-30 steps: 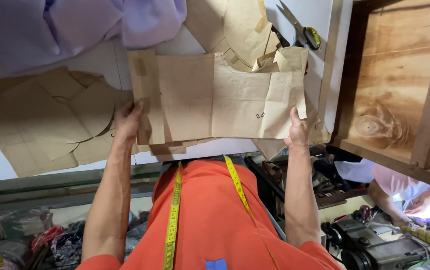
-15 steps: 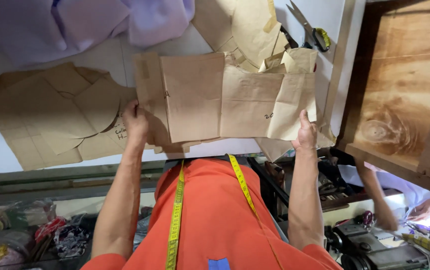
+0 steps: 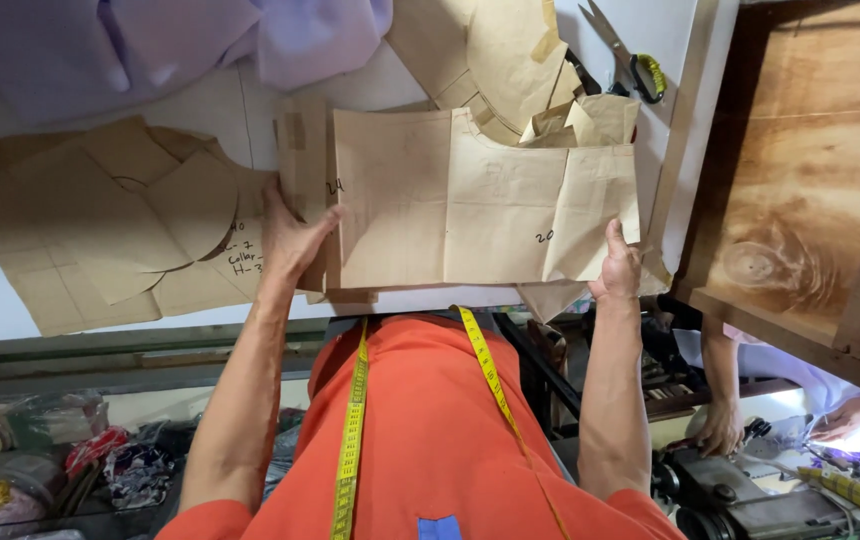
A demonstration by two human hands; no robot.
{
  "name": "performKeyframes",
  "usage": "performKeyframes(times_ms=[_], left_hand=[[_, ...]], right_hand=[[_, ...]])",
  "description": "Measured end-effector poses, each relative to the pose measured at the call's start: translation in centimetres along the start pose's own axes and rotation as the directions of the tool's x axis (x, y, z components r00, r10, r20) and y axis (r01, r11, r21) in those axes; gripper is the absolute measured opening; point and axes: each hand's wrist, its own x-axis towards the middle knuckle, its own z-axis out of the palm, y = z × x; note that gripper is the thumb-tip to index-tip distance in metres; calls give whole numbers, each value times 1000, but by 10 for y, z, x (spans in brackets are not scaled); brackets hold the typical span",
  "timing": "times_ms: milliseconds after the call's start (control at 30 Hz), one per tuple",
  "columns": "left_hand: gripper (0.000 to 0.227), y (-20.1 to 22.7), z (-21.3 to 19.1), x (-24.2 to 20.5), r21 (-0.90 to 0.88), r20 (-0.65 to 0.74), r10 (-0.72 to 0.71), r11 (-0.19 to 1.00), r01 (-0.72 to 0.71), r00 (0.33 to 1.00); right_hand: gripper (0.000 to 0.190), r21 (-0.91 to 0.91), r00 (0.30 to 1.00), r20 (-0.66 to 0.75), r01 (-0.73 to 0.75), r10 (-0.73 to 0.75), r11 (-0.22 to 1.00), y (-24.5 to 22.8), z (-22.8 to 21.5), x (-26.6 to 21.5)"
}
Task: The person sorts through a pile of brown paper sewing patterns on a white table, picking up individual pieces, unfolding them, and placing them back down. The person also uses a yellow measuring tape to measure the dimensions of a specific pattern piece.
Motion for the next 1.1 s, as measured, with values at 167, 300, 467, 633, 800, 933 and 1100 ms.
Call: performKeyframes(times_ms=[167,300,467,633,800,933,1100], left_hand=[[104,12,0,-2,102,-31,-26,994,29,999],[83,18,-9,-7,-95,-19,-15,995,14,1000],[81,20,-20,-22,-255,-12,-169,953,161,985],[83,9,-26,-7,-287,-45,-261,928,237,964],[81,-99,-19,26,-403,25,-332,860,313,943],[75,-28,-43,-7,-420,47,-322,852,311,946],[55,-53,-53,-3,-429,64,-264,864,265,962]], right_hand=[[39,6,1000,13,5,-5,1000,14,-13,21],[42,-15,1000,-17,7,-8,1000,2,-9,9],[43,-9,1000,-11,-1,0,1000,0,0,9],[43,16,1000,-12,-11,11,1000,-7,21,-5],[44,-16,1000,-17,3,-4,1000,-7,18,2],[48,-42,1000,-2,9,-9,999,-14,22,-5],[50,-82,998,-42,51,-54,995,2,-22,23]])
